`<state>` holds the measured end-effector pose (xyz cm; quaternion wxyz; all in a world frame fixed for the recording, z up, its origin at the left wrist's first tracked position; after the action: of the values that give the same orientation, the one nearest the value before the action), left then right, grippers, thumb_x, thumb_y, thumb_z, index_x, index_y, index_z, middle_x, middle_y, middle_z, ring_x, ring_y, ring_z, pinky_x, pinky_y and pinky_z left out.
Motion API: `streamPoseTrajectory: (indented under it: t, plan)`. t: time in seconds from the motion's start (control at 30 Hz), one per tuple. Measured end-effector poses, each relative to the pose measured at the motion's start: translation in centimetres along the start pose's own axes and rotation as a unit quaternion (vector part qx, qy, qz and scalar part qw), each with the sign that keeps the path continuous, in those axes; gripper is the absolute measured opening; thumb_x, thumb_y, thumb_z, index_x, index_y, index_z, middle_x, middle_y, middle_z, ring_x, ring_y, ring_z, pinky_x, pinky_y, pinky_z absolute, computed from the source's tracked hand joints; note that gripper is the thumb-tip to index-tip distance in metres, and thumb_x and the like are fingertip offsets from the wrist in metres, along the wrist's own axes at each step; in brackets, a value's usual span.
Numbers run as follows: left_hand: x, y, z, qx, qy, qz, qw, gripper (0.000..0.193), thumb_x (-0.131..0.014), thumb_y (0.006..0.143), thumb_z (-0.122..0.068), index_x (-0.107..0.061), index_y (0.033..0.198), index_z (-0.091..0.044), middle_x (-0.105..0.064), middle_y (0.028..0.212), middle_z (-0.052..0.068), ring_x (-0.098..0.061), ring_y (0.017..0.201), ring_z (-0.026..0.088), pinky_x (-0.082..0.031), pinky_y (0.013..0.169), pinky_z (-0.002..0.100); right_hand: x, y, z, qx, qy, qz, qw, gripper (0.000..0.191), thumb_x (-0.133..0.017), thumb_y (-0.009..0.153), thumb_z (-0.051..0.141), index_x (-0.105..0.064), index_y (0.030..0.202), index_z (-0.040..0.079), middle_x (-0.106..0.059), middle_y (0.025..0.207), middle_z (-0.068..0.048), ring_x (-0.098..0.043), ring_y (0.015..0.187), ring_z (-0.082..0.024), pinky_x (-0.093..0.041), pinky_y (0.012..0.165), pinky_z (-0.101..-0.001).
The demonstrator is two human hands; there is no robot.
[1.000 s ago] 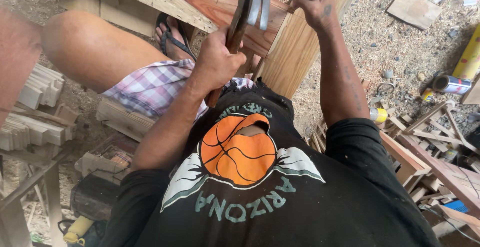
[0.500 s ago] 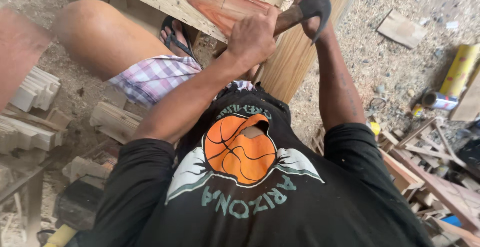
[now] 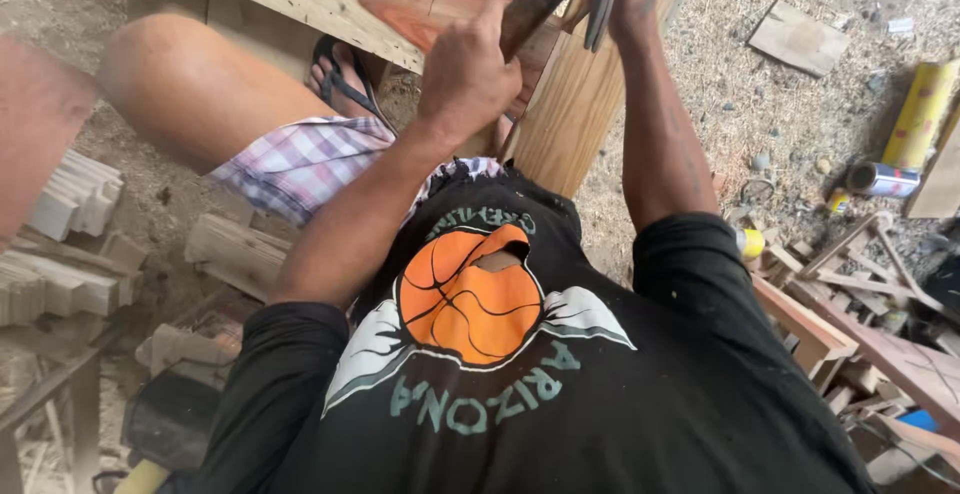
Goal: The person assembles a wooden structure by positioning planks and using a hammer and chisel to secure them. They repeatedly strike the chisel with the hammer to drive it into the wood, adjusting the plank position as needed.
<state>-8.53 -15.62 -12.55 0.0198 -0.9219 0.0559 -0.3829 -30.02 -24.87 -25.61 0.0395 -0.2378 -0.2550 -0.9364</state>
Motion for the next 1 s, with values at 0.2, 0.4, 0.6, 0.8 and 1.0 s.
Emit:
streamPoseTrajectory:
  t: [0.2, 0.4, 0.6, 0.8, 1.0]
  plan:
    - [3.0, 0.2, -2.1, -0.023, -0.021, -0.052, 0.998, 0.027, -0.072, 0.081, -0.006, -0.059, 0.104, -0.001, -0.071, 0.078, 0.023, -0.072, 0.075, 0.043, -0.056, 0.067, 0.053, -2.1, -2.5, 0.1, -0.212, 0.359, 0.046, 0.908, 0.021, -0.065, 0.103, 0.010, -0.062, 0.085, 0.002, -0.062, 0.073, -0.005, -0.061, 0.062, -0.015, -0.050, 0.055, -0.0309]
    - [4.4, -1.9, -5.7, -0.102, -0.114, -0.058, 0.987, 0.023, -0.073, 0.093, -0.010, -0.055, 0.107, -0.004, -0.068, 0.076, 0.016, -0.073, 0.070, 0.034, -0.056, 0.066, 0.048, -1.4, -3.8, 2.4, -0.030, 0.077, -0.005, 0.997, 0.023, -0.058, 0.106, 0.019, -0.061, 0.097, -0.002, -0.061, 0.091, -0.014, -0.060, 0.081, -0.023, -0.053, 0.071, -0.0349]
    - [-0.2, -0.3, -4.0, -0.091, 0.042, 0.014, 0.995, 0.032, -0.070, 0.084, -0.006, -0.056, 0.113, -0.003, -0.067, 0.080, 0.016, -0.070, 0.070, 0.035, -0.054, 0.059, 0.048, -2.2, -5.3, 1.1, -0.030, 0.034, 0.001, 0.999, 0.026, -0.055, 0.108, 0.026, -0.061, 0.110, 0.001, -0.062, 0.105, -0.012, -0.062, 0.094, -0.023, -0.054, 0.083, -0.0359]
    - [-0.8, -2.2, -3.4, -0.175, -0.100, -0.099, 0.974, 0.028, -0.068, 0.086, -0.005, -0.056, 0.111, -0.008, -0.070, 0.091, 0.015, -0.072, 0.078, 0.035, -0.059, 0.069, 0.048, -1.5, -4.8, 0.6, -0.048, 0.125, 0.023, 0.991, 0.023, -0.060, 0.108, 0.026, -0.064, 0.102, 0.004, -0.064, 0.092, -0.010, -0.064, 0.083, -0.021, -0.053, 0.075, -0.0369]
    - [-2.3, -0.6, 0.9, -0.003, 0.091, 0.033, 0.995, 0.029, -0.071, 0.083, -0.005, -0.058, 0.109, -0.002, -0.070, 0.089, 0.022, -0.071, 0.079, 0.042, -0.055, 0.063, 0.054, -2.6, -3.8, 0.9, -0.016, 0.275, 0.064, 0.959, 0.030, -0.063, 0.109, 0.027, -0.066, 0.089, 0.005, -0.064, 0.077, -0.013, -0.063, 0.069, -0.021, -0.052, 0.063, -0.0377]
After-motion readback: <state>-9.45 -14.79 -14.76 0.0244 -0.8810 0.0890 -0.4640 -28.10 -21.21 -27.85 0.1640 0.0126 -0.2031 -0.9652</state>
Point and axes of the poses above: each hand's wrist, its own y-axis towards the middle knuckle, its own x-axis out of the back of the hand, z = x × y, the point moved 6 cm from there along y, towards the middle knuckle
